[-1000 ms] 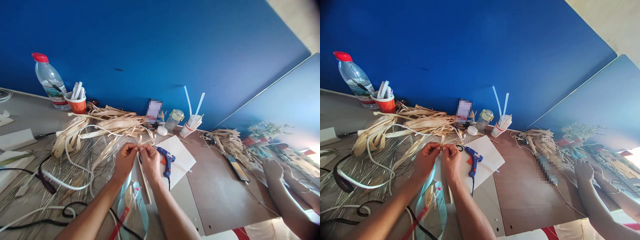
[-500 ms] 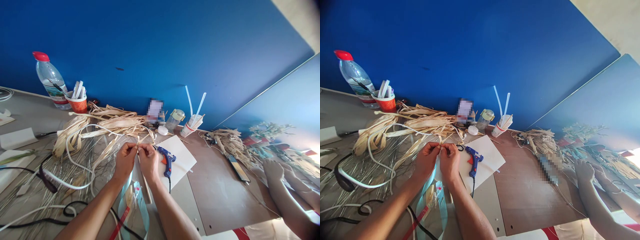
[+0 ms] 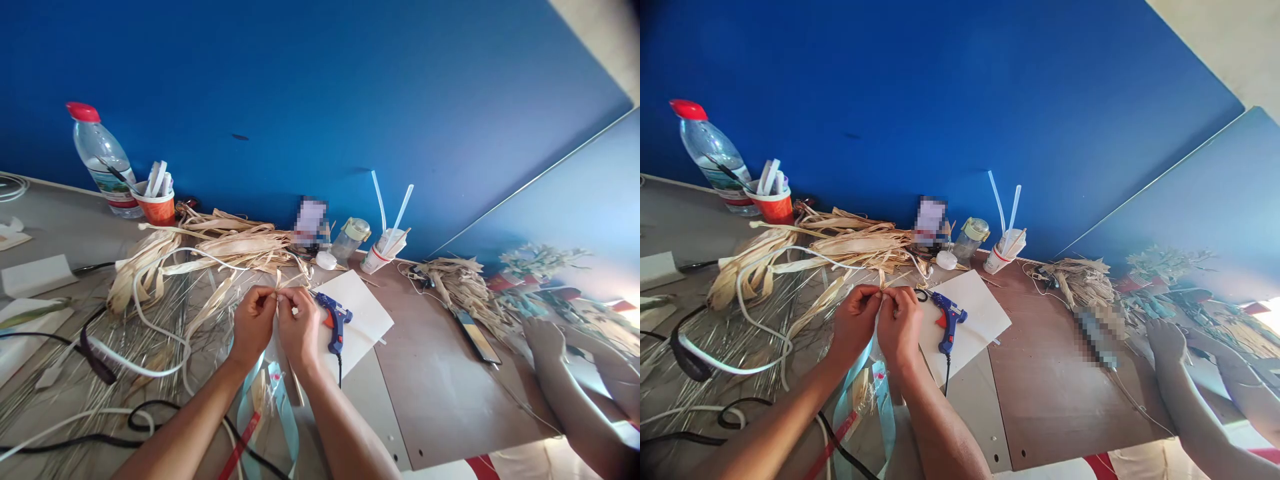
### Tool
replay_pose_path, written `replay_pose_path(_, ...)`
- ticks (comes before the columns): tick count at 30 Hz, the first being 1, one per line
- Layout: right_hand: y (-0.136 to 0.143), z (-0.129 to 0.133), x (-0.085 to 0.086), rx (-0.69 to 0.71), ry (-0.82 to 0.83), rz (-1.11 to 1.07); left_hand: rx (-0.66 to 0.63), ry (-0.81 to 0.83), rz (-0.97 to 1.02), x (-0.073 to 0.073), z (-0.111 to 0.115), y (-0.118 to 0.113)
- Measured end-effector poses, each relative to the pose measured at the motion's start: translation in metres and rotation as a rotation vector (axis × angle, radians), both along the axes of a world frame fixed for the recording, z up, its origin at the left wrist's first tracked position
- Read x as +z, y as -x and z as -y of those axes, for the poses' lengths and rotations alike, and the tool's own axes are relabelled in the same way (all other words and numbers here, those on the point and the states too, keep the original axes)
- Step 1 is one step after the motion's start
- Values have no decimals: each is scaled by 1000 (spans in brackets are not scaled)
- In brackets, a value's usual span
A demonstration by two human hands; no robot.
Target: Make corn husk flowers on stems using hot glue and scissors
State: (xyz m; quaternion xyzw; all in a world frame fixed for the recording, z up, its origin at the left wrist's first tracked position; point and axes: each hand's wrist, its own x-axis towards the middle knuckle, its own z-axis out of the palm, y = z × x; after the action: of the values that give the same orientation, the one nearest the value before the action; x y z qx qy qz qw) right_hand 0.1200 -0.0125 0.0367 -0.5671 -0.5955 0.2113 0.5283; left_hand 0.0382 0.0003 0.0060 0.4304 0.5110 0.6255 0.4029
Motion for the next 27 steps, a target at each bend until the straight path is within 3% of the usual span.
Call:
replay_pose_path(3, -2, -4, 0, -4, 118, -149, 12, 37, 34, 0, -1, 0)
replay_pose_path(7, -2, -9, -1, 50, 158, -259, -42, 48, 129, -1, -2, -2)
replay_pose_path(27, -2, -13, -6, -6, 160, -297, -67, -25, 38, -12, 1, -5)
